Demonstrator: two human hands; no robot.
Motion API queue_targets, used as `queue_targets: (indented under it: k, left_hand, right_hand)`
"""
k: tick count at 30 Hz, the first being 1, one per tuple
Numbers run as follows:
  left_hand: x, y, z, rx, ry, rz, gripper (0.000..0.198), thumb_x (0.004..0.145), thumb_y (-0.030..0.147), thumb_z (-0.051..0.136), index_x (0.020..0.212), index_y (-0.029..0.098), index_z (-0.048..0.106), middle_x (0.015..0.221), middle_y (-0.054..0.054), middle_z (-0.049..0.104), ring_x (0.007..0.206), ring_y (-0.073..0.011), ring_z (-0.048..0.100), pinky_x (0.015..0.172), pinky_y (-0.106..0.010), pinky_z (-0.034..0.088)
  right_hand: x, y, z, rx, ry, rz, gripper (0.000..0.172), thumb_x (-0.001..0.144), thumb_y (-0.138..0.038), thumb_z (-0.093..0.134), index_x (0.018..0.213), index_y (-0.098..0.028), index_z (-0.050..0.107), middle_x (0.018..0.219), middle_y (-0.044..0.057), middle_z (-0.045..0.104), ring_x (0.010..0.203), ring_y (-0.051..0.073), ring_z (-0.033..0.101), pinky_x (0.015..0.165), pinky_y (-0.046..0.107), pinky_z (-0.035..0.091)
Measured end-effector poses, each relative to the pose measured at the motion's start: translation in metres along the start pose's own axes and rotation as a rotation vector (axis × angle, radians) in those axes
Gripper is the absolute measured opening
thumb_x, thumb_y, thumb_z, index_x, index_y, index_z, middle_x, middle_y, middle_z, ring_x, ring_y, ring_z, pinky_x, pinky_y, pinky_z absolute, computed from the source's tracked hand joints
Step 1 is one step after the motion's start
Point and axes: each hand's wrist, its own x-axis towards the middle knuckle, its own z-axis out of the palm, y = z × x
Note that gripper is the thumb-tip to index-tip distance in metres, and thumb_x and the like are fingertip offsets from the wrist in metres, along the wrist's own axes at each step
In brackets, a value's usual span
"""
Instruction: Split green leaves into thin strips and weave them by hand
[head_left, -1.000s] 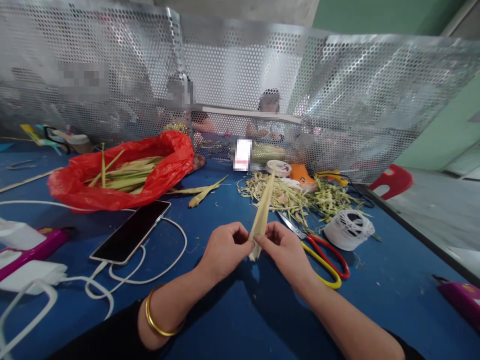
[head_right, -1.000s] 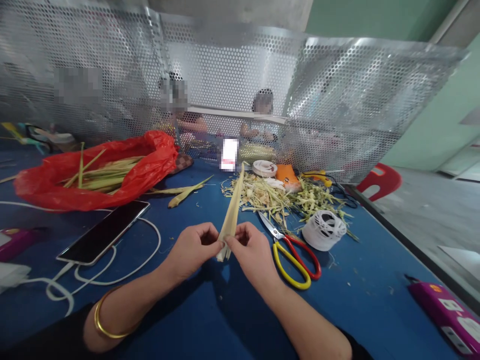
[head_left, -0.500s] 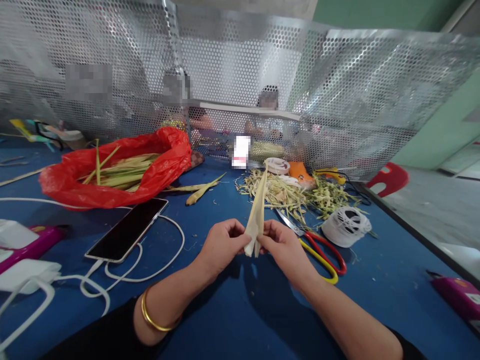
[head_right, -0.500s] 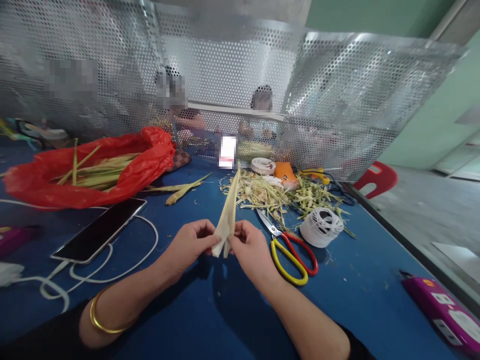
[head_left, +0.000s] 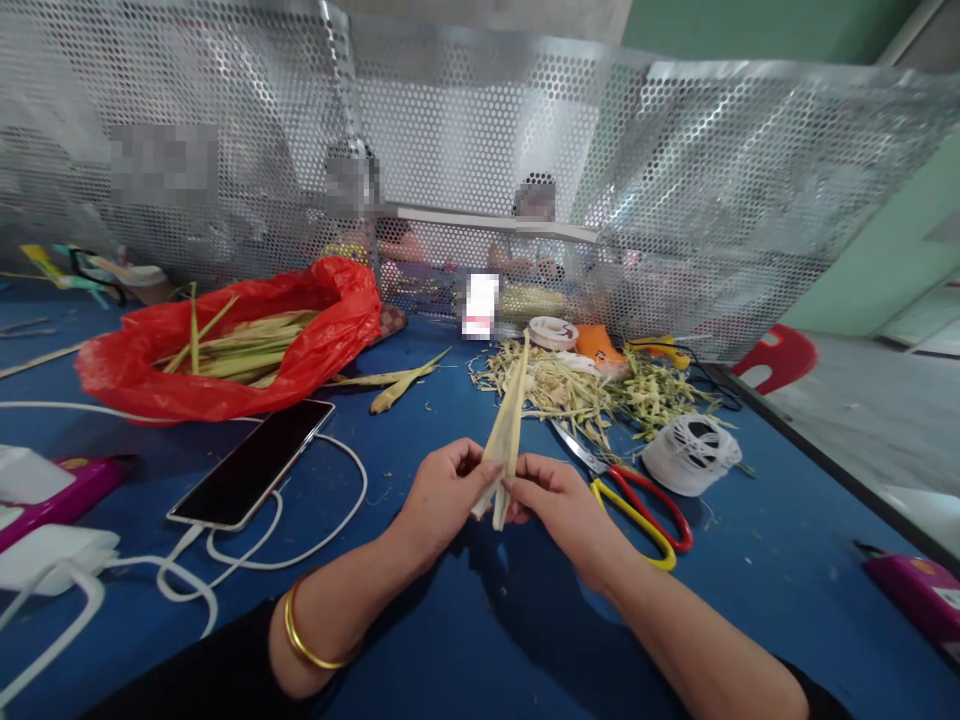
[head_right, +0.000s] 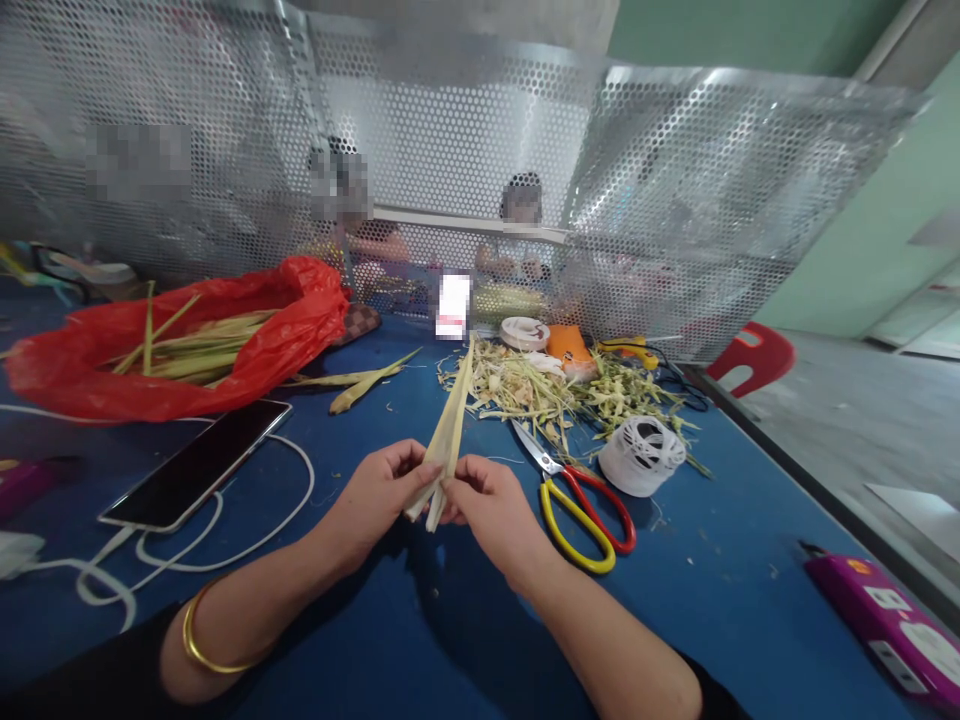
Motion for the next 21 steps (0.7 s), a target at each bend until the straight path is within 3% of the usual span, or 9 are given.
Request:
queue_targets:
  k: [18, 21]
  left_hand:
    - [0.0016, -0.0025, -0.0011, 0.135, 0.07, 0.069, 0.027, 0.075, 0.043, 0.057, 0.066, 0.019, 0.047, 0.05, 0.008, 0.047, 0.043, -0.0084, 0.041, 0.045, -0.02, 0.034]
    - [0.0021, -0.0017, -0.0026, 0.16, 0.108, 0.065, 0.026, 0.075, 0.041, 0.058, 0.065, 0.019, 0.048, 0.05, 0.007, 0.047, 0.044, -0.009, 0.042, 0.046, -0.02, 0.035]
  right_hand:
    - [-0.0028, -0.006, 0.0, 0.079, -0.024, 0.073, 0.017, 0.069, -0.033, 0.062, 0.066, -0.016, 0.059, 0.057, -0.001, 0.061, 0.054, 0.011, 0.057, 0.059, 0.025, 0.043]
    - [-0.0062, -0.0097, 0.0007, 0.138, -0.119, 0.074, 0.017, 0.069, -0.032, 0.063, 0.067, -0.016, 0.059, 0.058, 0.0, 0.061, 0.054, 0.011, 0.056, 0.06, 0.025, 0.044]
